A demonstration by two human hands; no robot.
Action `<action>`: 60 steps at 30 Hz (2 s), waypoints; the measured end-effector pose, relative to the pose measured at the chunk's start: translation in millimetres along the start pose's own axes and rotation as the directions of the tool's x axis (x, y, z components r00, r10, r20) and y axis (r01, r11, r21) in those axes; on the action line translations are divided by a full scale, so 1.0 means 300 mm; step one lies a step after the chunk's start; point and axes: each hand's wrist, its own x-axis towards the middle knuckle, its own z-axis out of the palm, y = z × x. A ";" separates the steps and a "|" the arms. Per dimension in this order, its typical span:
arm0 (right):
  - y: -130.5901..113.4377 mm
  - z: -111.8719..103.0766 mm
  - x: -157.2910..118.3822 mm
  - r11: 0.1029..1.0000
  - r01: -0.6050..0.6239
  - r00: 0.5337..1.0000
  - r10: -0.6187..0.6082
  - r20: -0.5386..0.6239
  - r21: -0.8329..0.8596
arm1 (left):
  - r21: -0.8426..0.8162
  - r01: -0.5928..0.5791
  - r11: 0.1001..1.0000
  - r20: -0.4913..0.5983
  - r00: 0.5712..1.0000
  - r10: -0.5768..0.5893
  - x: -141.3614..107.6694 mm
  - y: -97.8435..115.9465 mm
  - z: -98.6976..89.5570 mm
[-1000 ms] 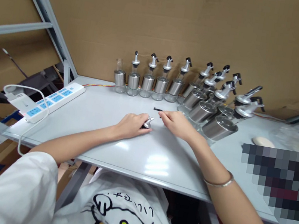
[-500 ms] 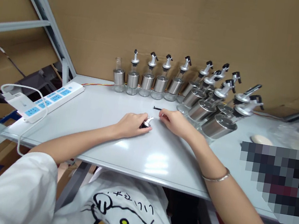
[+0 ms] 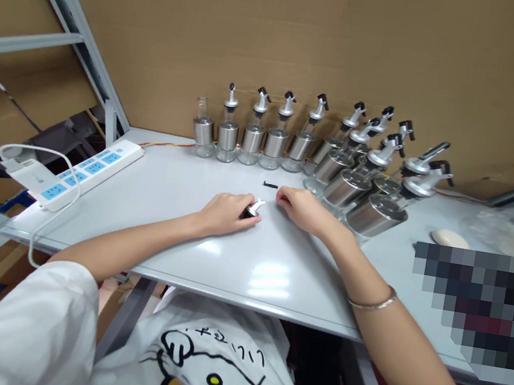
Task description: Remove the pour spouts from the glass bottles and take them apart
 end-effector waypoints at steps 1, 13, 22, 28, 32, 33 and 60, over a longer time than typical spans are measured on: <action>0.001 0.001 0.000 1.000 -0.006 1.000 0.006 0.016 -0.001 | 0.003 -0.002 1.000 -0.002 1.000 0.002 0.000 -0.001 0.001; 0.010 0.007 0.009 0.994 -0.104 0.994 0.106 0.035 -0.043 | 0.001 -0.004 1.000 0.002 1.000 0.004 -0.001 -0.002 0.003; 0.018 0.025 0.002 0.997 0.058 0.995 -0.062 -0.073 -0.053 | -0.005 0.004 1.000 0.013 1.000 -0.004 0.001 -0.002 0.000; 0.005 0.046 0.009 0.987 0.149 0.982 -0.155 -0.106 -0.062 | -0.008 0.004 1.000 0.009 1.000 -0.004 0.004 0.000 0.006; 0.006 0.056 0.014 0.980 0.185 0.980 -0.190 -0.065 -0.076 | -0.014 0.001 1.000 0.005 1.000 -0.001 0.003 -0.004 0.012; 0.008 0.058 0.013 0.979 0.191 0.979 -0.195 -0.056 -0.072 | -0.015 -0.005 1.000 0.000 1.000 0.005 0.002 -0.006 0.013; -0.013 0.004 -0.007 0.997 0.073 0.995 -0.073 -0.066 -0.003 | -0.408 0.187 0.894 -0.274 0.909 -0.315 0.277 -0.145 -0.007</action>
